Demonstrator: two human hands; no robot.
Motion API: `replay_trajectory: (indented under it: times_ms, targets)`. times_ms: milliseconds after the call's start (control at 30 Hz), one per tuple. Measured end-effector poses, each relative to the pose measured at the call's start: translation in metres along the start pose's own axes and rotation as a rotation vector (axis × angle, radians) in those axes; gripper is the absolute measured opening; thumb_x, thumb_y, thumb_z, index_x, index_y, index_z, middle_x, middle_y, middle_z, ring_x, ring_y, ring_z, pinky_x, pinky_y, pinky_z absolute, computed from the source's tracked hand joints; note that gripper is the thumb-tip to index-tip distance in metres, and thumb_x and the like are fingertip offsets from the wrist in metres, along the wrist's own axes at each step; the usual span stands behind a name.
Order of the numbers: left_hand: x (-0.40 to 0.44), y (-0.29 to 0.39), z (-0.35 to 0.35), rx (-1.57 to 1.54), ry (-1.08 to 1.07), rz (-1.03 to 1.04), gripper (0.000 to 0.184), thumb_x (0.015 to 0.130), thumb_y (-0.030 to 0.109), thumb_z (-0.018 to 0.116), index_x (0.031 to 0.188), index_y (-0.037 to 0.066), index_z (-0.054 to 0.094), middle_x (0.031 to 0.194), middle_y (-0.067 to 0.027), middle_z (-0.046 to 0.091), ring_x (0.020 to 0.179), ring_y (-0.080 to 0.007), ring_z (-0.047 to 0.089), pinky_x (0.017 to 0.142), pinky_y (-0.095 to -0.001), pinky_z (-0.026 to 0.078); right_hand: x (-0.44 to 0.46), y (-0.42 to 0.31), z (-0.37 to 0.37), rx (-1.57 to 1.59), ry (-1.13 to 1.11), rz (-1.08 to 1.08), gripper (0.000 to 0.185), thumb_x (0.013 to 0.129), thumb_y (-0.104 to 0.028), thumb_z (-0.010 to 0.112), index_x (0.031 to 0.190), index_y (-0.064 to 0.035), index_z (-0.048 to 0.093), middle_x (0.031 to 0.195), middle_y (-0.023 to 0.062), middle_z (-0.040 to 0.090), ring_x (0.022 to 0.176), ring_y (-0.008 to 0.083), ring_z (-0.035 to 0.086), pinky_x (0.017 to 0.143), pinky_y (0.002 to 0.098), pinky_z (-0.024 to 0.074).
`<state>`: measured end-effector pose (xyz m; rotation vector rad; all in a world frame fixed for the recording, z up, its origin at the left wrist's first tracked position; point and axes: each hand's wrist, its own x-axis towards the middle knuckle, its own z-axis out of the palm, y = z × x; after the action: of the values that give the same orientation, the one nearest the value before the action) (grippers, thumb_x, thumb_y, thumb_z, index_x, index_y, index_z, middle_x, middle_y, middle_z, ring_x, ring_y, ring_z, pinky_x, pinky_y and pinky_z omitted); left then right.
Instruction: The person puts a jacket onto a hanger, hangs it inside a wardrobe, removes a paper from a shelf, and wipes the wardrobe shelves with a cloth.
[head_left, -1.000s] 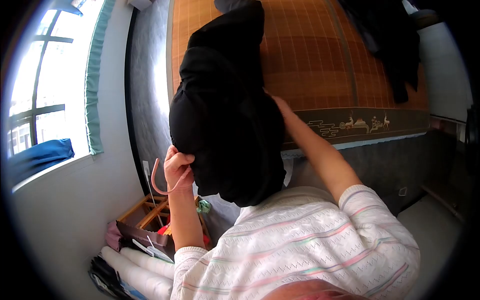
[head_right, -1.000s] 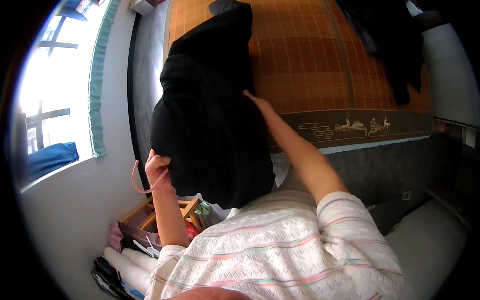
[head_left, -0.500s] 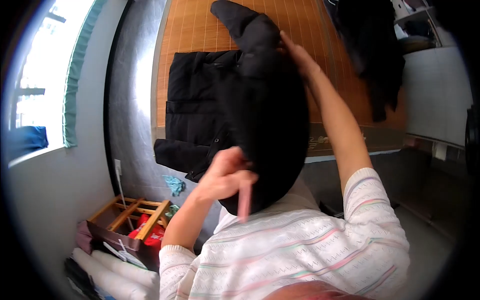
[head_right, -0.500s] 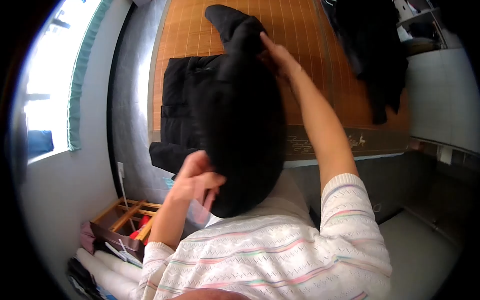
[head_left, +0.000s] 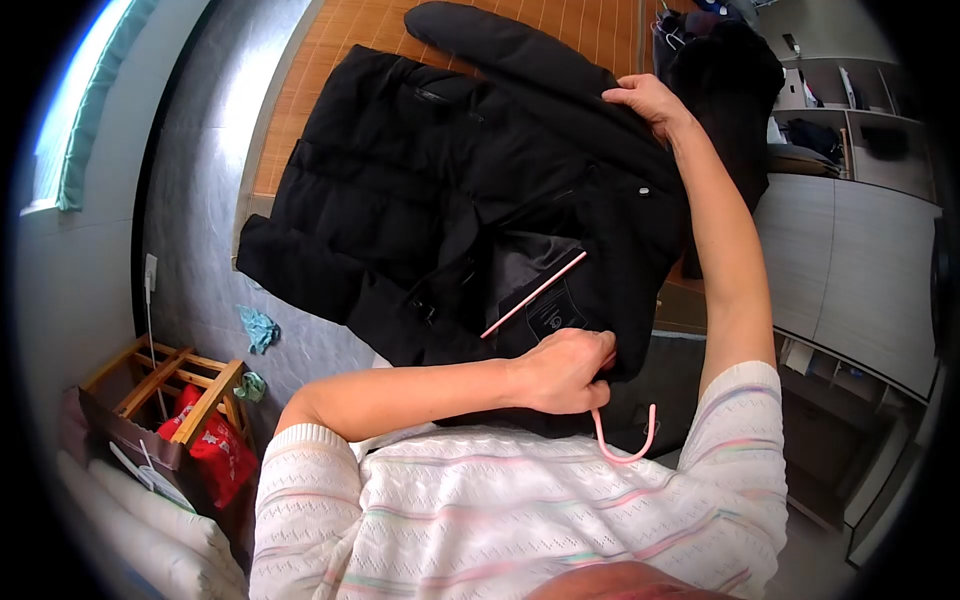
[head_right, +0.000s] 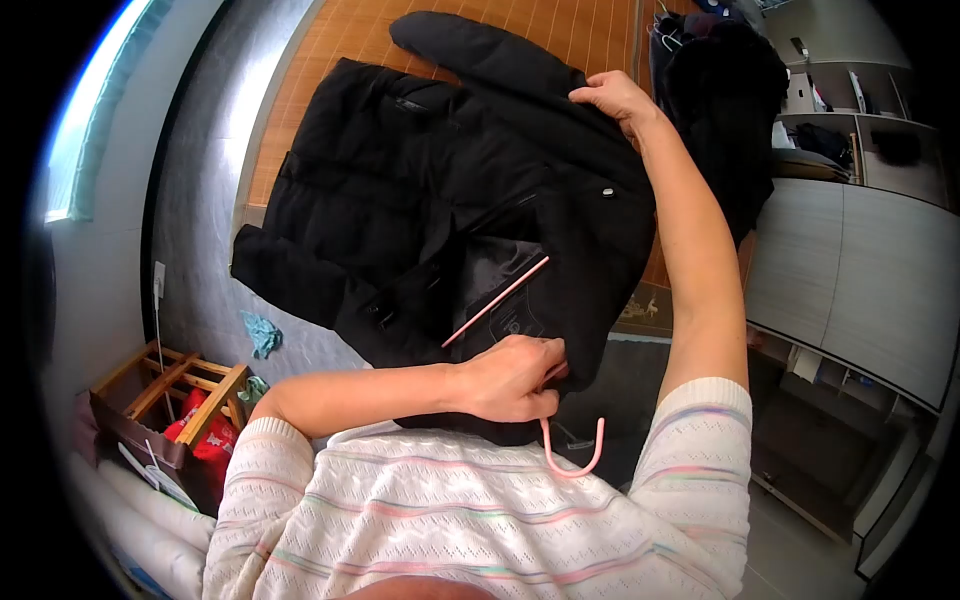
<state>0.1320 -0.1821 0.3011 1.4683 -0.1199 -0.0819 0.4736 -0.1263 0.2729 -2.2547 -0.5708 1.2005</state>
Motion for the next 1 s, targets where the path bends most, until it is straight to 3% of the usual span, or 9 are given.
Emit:
replay_trajectory:
  times_ms: [200, 300, 433, 567, 633, 700, 767, 833, 1000]
  targets:
    - [0.044, -0.023, 0.023, -0.041, 0.148, 0.114, 0.02, 0.064, 0.01, 0.058, 0.073, -0.004, 0.047, 0.067, -0.0205, 0.054, 0.068, -0.0391, 0.056, 0.06, -0.0422, 0.045, -0.003, 0.002, 0.006, 0.117, 0.145, -0.423, 0.02, 0.078, -0.012, 0.063, 0.089, 0.0039, 0.064, 0.077, 0.0035, 0.064, 0.071, 0.0089, 0.057, 0.064, 0.0217, 0.0453]
    - [0.094, -0.031, 0.039, -0.065, 0.247, 0.092, 0.021, 0.064, 0.01, 0.059, 0.074, -0.004, 0.048, 0.071, -0.0215, 0.056, 0.072, -0.0402, 0.057, 0.063, -0.0427, 0.046, 0.005, -0.006, -0.001, -0.117, 0.237, -0.574, 0.021, 0.079, -0.015, 0.062, 0.091, 0.003, 0.064, 0.077, 0.0033, 0.065, 0.071, 0.0098, 0.058, 0.065, 0.0227, 0.0448]
    - [0.172, -0.057, 0.081, -0.079, 0.214, 0.03, 0.028, 0.068, 0.014, 0.061, 0.084, -0.007, 0.049, 0.087, -0.0259, 0.057, 0.086, -0.0385, 0.057, 0.074, -0.0417, 0.046, -0.006, -0.024, -0.008, -0.707, 0.403, -0.719, 0.026, 0.08, -0.022, 0.058, 0.098, -0.0032, 0.062, 0.087, 0.013, 0.065, 0.082, 0.027, 0.061, 0.075, 0.0327, 0.0459]
    - [0.237, -0.116, 0.1, 0.094, 0.085, -0.062, 0.053, 0.075, 0.024, 0.06, 0.111, -0.01, 0.042, 0.112, -0.0286, 0.05, 0.107, -0.0372, 0.05, 0.088, -0.0383, 0.044, -0.01, -0.002, -0.014, -0.998, 0.401, -0.705, 0.029, 0.08, -0.02, 0.056, 0.106, -0.0076, 0.058, 0.095, 0.0129, 0.062, 0.09, 0.0298, 0.058, 0.078, 0.0367, 0.045]
    - [0.24, -0.133, 0.078, 0.233, -0.184, -0.17, 0.059, 0.075, 0.025, 0.06, 0.116, -0.012, 0.04, 0.119, -0.0298, 0.045, 0.11, -0.0362, 0.048, 0.09, -0.0382, 0.043, -0.004, 0.017, -0.025, -1.001, 0.396, -0.686, 0.03, 0.078, -0.018, 0.057, 0.107, -0.0088, 0.058, 0.094, 0.0121, 0.061, 0.089, 0.0291, 0.058, 0.076, 0.0367, 0.0457]
    - [0.246, -0.155, 0.075, 0.316, -0.208, -0.127, 0.053, 0.074, 0.025, 0.059, 0.113, -0.008, 0.047, 0.107, -0.0271, 0.054, 0.102, -0.0349, 0.054, 0.086, -0.0385, 0.044, 0.009, 0.043, -0.033, -0.887, 0.367, -0.576, 0.03, 0.077, -0.017, 0.058, 0.106, -0.0084, 0.058, 0.092, 0.0119, 0.062, 0.087, 0.0288, 0.058, 0.075, 0.0364, 0.0461]
    - [0.236, -0.166, 0.053, 0.348, -0.184, -0.13, 0.047, 0.073, 0.025, 0.058, 0.11, -0.004, 0.054, 0.098, -0.0236, 0.06, 0.096, -0.0342, 0.058, 0.083, -0.0384, 0.045, 0.027, 0.075, -0.034, -0.824, 0.332, -0.482, 0.031, 0.075, -0.016, 0.059, 0.105, -0.0078, 0.059, 0.092, 0.0127, 0.062, 0.087, 0.0286, 0.059, 0.076, 0.0367, 0.0469]
    - [0.221, -0.191, 0.03, 0.239, 0.04, -0.048, 0.04, 0.073, 0.026, 0.057, 0.104, 0.002, 0.06, 0.088, -0.0188, 0.063, 0.088, -0.0335, 0.06, 0.08, -0.0384, 0.047, 0.043, 0.1, -0.028, -0.775, 0.324, -0.423, 0.032, 0.075, -0.015, 0.059, 0.106, -0.0087, 0.059, 0.095, 0.0124, 0.063, 0.091, 0.0279, 0.059, 0.079, 0.0366, 0.047]
    - [0.147, -0.237, -0.072, -0.002, 0.417, -0.322, 0.034, 0.078, 0.017, 0.058, 0.108, 0.002, 0.06, 0.093, -0.0122, 0.065, 0.086, -0.0195, 0.062, 0.074, -0.0314, 0.049, 0.101, 0.115, 0.003, -0.77, 0.259, -0.422, 0.035, 0.075, -0.018, 0.06, 0.11, -0.0111, 0.057, 0.101, 0.0086, 0.062, 0.098, 0.0266, 0.056, 0.084, 0.038, 0.045]
